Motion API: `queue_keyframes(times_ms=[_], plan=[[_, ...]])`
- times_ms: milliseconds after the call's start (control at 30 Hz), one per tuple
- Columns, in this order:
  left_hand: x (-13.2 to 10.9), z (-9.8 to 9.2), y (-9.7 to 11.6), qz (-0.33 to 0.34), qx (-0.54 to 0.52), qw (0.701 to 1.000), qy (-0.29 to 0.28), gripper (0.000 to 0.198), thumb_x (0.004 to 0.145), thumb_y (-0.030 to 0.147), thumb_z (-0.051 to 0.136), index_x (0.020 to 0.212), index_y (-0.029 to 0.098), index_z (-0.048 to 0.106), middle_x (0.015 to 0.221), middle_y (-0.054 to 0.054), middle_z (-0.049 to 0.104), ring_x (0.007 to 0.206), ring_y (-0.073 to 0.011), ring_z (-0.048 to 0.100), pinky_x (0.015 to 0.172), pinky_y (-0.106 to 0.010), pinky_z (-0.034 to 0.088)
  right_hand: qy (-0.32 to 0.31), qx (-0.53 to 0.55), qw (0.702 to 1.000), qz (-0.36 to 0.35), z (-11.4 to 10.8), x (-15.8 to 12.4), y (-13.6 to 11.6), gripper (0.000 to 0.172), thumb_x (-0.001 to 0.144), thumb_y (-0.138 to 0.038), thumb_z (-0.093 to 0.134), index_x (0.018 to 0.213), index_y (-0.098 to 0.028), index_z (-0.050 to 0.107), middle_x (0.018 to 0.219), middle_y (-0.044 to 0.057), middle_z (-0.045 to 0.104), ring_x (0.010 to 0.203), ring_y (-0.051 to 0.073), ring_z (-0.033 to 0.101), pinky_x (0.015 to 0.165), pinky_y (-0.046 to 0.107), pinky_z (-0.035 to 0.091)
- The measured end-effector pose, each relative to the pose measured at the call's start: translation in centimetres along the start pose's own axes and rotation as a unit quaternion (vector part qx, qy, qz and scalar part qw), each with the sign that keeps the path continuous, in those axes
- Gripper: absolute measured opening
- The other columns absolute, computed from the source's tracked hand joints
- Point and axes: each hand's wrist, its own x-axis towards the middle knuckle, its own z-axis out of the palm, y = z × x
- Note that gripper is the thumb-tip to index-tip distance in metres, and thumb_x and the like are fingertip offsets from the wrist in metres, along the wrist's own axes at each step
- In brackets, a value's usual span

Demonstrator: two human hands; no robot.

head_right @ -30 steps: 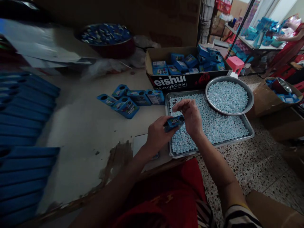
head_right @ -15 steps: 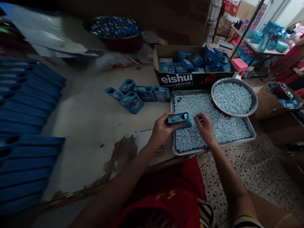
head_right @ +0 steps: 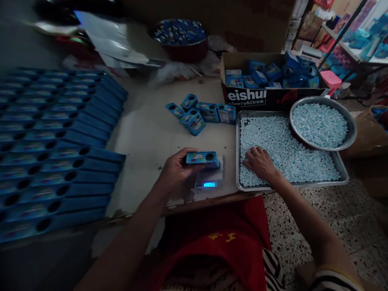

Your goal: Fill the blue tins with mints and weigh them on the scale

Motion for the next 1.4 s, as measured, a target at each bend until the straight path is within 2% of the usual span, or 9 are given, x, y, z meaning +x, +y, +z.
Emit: queue_keyframes(times_ms=[133,233,400,567,700,900,1033,1267,1400], plan=[[-0.3,-0.9,-1.9,-0.015,-0.011,0.999,-0.027,0.055,0.065,0.047,0.097,0.108,0.020,0.076,0.093,-0.003,0.079,0.088,-0.0238,0.075,0.090,-0.038,0.063,0.008,0.029,0.998,0.051,0.2,-0.1,0.6,0.028,0.112,-0.036,0.050,0.107,-0.020,0.072,0.116,0.016,0.072,0.107,0.028,0.065,0.086,0.035,0.047],[-0.6,-0.9,-2.3,-0.015,-0.039,0.999,-0.035,0.064,0.062,0.044,0.099,0.116,0.021,0.076,0.112,-0.008,0.081,0.104,-0.0269,0.077,0.102,-0.043,0.063,0.081,0.199,0.960,0.181,0.1,-0.4,1.8,0.032,0.107,-0.035,0.051,0.080,-0.022,0.063,0.083,0.008,0.068,0.078,0.021,0.062,0.071,0.031,0.042],[-1.5,-2.8,-2.7,0.003,-0.094,0.995,0.015,0.085,0.056,0.036,0.102,0.134,0.024,0.071,0.137,-0.013,0.076,0.135,-0.0319,0.070,0.119,-0.049,0.056,0.169,0.684,0.665,0.249,-1.3,-1.7,4.6,0.035,0.092,-0.049,0.065,0.071,-0.026,0.050,0.061,-0.005,0.047,0.049,0.011,0.034,0.045,0.023,0.028],[-3.7,-5.9,-3.8,-0.045,-0.102,0.979,0.170,0.058,0.067,0.044,0.094,0.116,0.019,0.074,0.109,-0.010,0.080,0.107,-0.0252,0.077,0.099,-0.042,0.064,0.206,0.894,0.340,0.209,-2.4,-2.4,5.4,0.005,0.088,-0.023,0.066,0.086,-0.023,0.061,0.086,0.000,0.071,0.063,0.007,0.058,0.045,0.012,0.042],[-5.3,-7.0,-2.8,-0.019,-0.079,0.975,0.209,0.051,0.068,0.041,0.095,0.110,0.019,0.076,0.105,-0.007,0.080,0.101,-0.0218,0.076,0.095,-0.036,0.064,0.201,0.913,0.220,0.279,-2.3,-0.9,5.0,0.014,0.102,-0.014,0.056,0.092,-0.022,0.061,0.078,-0.001,0.068,0.059,0.007,0.061,0.045,0.011,0.045],[-5.0,-6.4,-0.5,0.020,-0.042,0.977,0.207,0.043,0.071,0.038,0.094,0.107,0.021,0.078,0.107,-0.006,0.081,0.103,-0.0226,0.077,0.102,-0.041,0.064,0.240,0.880,0.239,0.333,-2.9,1.7,2.5,0.023,0.113,-0.016,0.051,0.093,-0.023,0.059,0.070,-0.005,0.059,0.051,0.005,0.053,0.041,0.010,0.041],[-4.5,-5.4,-0.1,0.038,-0.004,0.982,0.187,0.043,0.074,0.042,0.091,0.109,0.022,0.077,0.110,-0.006,0.081,0.107,-0.0245,0.077,0.107,-0.045,0.063,0.166,0.912,0.252,0.279,-4.1,2.5,-1.2,0.027,0.113,-0.028,0.052,0.087,-0.024,0.058,0.069,-0.004,0.059,0.052,0.008,0.050,0.042,0.014,0.043],[-4.7,-4.9,0.8,0.052,0.063,0.989,0.125,0.046,0.079,0.042,0.090,0.119,0.024,0.077,0.127,-0.007,0.080,0.122,-0.0275,0.074,0.114,-0.047,0.058,0.111,0.880,0.440,0.143,-6.9,5.6,-6.5,0.035,0.102,-0.050,0.072,0.081,-0.026,0.059,0.069,-0.003,0.055,0.055,0.011,0.046,0.046,0.023,0.041],[-5.2,-5.6,0.4,0.045,0.068,0.989,0.127,0.046,0.082,0.045,0.087,0.121,0.024,0.076,0.128,-0.009,0.079,0.122,-0.0287,0.074,0.114,-0.048,0.058,0.140,0.863,0.473,0.111,-8.1,6.6,-8.9,0.043,0.100,-0.064,0.068,0.080,-0.027,0.059,0.068,-0.003,0.054,0.059,0.014,0.050,0.054,0.029,0.048]])
